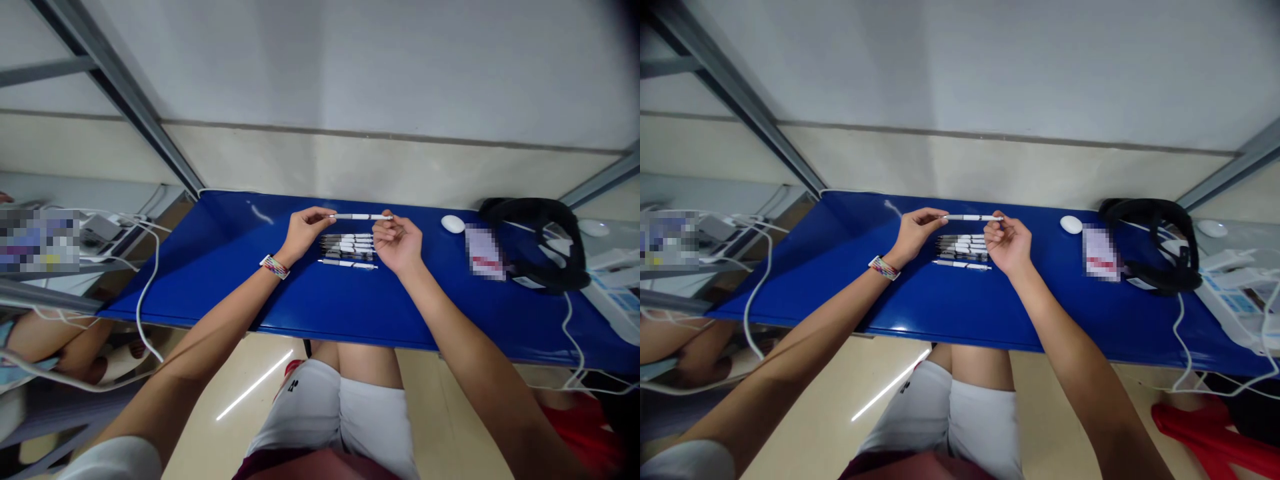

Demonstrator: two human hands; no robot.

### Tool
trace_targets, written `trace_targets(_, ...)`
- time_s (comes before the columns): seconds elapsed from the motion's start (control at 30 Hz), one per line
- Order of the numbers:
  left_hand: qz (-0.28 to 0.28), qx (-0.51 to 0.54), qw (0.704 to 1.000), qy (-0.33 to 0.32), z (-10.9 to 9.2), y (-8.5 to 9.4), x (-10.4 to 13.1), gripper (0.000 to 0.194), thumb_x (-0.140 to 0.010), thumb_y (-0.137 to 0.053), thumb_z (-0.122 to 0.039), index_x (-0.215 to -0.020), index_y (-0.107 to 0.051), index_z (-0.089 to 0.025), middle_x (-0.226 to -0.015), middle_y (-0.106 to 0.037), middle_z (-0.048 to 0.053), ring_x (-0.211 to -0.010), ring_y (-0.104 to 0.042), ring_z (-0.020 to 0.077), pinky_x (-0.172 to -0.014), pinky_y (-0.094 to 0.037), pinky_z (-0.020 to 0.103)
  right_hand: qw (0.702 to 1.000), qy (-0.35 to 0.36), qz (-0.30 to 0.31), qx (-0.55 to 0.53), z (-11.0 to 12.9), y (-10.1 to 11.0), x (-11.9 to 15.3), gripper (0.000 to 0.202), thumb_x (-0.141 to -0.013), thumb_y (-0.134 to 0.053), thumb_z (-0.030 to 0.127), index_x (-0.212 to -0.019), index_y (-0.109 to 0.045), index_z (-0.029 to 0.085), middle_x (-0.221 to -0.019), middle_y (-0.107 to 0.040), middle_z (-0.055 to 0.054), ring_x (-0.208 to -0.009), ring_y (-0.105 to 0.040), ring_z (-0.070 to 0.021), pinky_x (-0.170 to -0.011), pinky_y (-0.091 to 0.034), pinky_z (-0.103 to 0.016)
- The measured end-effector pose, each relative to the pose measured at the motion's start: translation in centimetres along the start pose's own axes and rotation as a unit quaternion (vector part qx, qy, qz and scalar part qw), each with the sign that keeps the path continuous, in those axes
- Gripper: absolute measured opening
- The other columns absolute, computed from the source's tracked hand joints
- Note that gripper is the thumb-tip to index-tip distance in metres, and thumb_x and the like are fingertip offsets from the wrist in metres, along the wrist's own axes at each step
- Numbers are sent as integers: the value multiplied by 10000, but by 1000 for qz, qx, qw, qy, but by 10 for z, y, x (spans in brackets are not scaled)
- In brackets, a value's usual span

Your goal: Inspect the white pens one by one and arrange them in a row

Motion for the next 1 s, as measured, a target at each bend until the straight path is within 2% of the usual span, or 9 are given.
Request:
trace_targets(0.17,-7,-2,1000,-3,0,2,-1,286,-806,-893,-385,-1019,-852,-198,-1002,-824,79,-930,-738,216,-871,-573,357,1000,-9,5,-23,-1,-2,0,70,-902,-659,206,-972,-662,202,-685,-564,27,-553,-518,-87,-482,-487,-178)
trace_targets(0.33,-6,-9,1000,0,1,2,0,302,-808,-892,-393,-1027,-850,-189,-997,-822,85,-927,-738,220,-868,-573,362,1000,-10,6,-27,-2,-2,-2,77,-921,-628,150,-959,-665,206,-664,-552,36,-528,-491,-81,-467,-475,-168)
trace_targets(0.47,-2,-8,1000,1,2,2,-1,301,-808,-892,-393,-1032,-850,-197,-996,-824,78,-913,-736,214,-856,-569,357,1000,-5,-7,1,-1,-1,-3,24,-960,-667,196,-943,-669,214,-675,-572,39,-537,-516,-76,-471,-482,-163)
trace_targets(0.67,3,-4,1000,-2,2,0,-1,281,-811,-892,-391,-1015,-850,-202,-1001,-824,79,-920,-737,210,-861,-568,356,1000,3,-19,11,0,-1,-2,115,-1011,-674,268,-910,-671,211,-667,-576,45,-524,-516,-58,-465,-479,-137)
trace_targets(0.87,14,-6,1000,-2,2,-3,0,292,-826,-881,-414,-1037,-851,-214,-990,-821,76,-895,-733,206,-831,-571,352,998,15,-47,36,1,10,-5,189,-1002,-708,334,-855,-673,219,-611,-545,62,-459,-465,-51,-413,-429,-141)
trace_targets(1.0,9,-6,1000,-2,2,-1,0,297,-821,-885,-416,-1029,-853,-207,-976,-820,73,-882,-731,202,-828,-569,345,999,1,-45,16,1,12,-5,233,-980,-726,438,-963,-723,206,-680,-642,31,-515,-555,-67,-446,-492,-162)
Point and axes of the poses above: each hand's wrist, its own x-axis away from the middle knuckle, its own y-axis out of the back of the hand, z = x × y, the point moved 10 cm from there along -x, towards the middle knuckle
